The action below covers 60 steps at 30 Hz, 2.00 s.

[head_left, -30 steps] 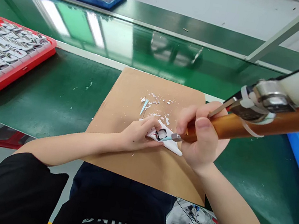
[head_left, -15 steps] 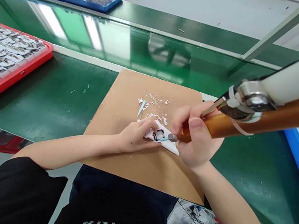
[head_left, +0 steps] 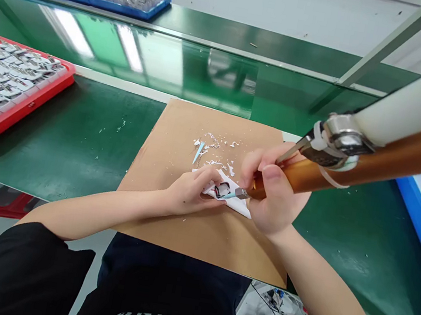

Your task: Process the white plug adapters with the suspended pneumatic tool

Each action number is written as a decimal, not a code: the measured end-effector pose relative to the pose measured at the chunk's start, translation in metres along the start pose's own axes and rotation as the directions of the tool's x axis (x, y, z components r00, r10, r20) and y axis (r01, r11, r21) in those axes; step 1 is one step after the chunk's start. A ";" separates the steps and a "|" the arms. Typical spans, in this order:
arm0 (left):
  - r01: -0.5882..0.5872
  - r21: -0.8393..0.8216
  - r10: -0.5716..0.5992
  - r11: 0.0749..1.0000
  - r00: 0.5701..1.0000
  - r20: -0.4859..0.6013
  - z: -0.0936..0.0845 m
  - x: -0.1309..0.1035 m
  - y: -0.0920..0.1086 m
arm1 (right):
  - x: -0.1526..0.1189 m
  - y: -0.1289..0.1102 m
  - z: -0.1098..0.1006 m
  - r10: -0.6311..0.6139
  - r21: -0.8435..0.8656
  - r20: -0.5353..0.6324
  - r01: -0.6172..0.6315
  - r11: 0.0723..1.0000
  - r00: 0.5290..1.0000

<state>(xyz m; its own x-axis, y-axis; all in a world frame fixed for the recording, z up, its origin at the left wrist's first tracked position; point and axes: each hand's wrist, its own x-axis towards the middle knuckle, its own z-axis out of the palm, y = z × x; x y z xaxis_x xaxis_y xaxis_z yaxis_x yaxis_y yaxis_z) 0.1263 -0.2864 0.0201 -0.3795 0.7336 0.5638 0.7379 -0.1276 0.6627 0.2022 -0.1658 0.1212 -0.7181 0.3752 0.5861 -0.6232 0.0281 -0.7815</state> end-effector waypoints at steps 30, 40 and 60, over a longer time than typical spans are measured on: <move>-0.048 -0.027 0.047 0.999 0.999 -0.015 -0.001 -0.001 -0.001 | 0.000 0.001 -0.002 -0.012 -0.139 -0.090 -0.001 0.990 0.996; -0.071 -0.012 0.071 0.997 0.997 -0.014 -0.002 0.000 0.001 | -0.001 0.004 -0.003 -0.003 -0.120 -0.082 -0.007 0.993 0.997; -0.067 0.031 0.066 0.997 0.997 0.027 -0.005 0.002 0.000 | -0.001 0.002 -0.004 0.075 -0.063 -0.067 -0.079 0.995 0.995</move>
<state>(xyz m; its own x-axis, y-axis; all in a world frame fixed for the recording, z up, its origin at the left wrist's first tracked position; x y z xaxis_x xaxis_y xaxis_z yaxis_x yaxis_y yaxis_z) 0.1229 -0.2881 0.0241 -0.3150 0.7410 0.5930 0.7787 -0.1554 0.6078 0.2029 -0.1625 0.1177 -0.7404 0.4374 0.5104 -0.5440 0.0562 -0.8372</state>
